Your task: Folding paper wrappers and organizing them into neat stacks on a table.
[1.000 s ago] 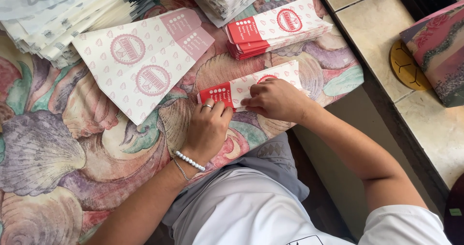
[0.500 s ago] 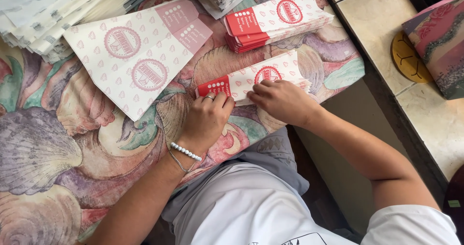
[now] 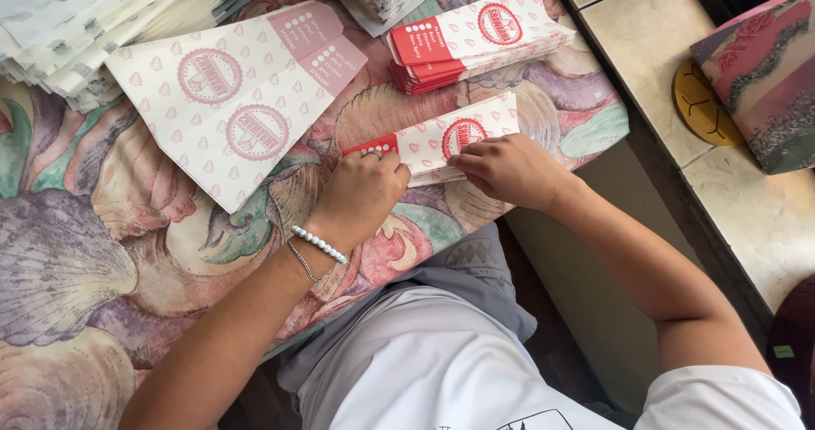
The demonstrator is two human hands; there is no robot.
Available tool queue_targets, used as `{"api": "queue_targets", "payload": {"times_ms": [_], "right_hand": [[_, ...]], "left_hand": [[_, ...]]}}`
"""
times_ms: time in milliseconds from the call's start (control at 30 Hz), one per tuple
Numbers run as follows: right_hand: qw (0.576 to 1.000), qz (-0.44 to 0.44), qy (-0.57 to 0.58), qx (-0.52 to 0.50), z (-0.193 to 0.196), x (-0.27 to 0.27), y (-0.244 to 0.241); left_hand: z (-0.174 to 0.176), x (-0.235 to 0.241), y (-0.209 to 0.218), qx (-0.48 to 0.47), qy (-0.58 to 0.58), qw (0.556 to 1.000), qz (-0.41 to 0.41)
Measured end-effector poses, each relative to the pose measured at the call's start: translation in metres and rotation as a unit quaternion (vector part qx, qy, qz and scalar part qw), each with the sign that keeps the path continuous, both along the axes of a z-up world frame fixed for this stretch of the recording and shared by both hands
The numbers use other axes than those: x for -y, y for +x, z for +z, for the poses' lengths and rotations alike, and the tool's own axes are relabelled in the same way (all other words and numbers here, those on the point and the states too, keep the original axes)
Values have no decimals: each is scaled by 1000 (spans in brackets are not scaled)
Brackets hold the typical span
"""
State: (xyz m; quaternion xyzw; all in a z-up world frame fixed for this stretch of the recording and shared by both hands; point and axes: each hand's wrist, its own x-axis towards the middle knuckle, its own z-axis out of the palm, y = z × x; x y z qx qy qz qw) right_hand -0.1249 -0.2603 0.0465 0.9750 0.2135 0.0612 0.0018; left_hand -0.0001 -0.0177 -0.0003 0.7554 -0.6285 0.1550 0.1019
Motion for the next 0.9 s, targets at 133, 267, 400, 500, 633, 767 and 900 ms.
{"api": "queue_targets", "payload": {"times_ms": [133, 267, 400, 500, 633, 767, 900], "right_hand": [[999, -29, 15, -13, 3, 5, 4], [998, -43, 27, -36, 1, 5, 6], [998, -47, 19, -29, 0, 4, 6], [998, -45, 25, -22, 4, 4, 6], [998, -44, 31, -20, 7, 1, 5], [998, -27, 60, -25, 18, -2, 4], [996, -3, 92, -17, 24, -3, 6]], "left_hand": [[8, 5, 1, -24, 17, 1000, 5], [12, 7, 1, -76, 11, 996, 34], [2, 7, 5, -186, -4, 980, 76], [0, 7, 9, -253, -32, 962, 99], [-7, 8, 3, -260, -51, 957, 116], [-4, 9, -2, -225, -57, 965, 123], [2, 6, -2, -220, -39, 970, 100]]}}
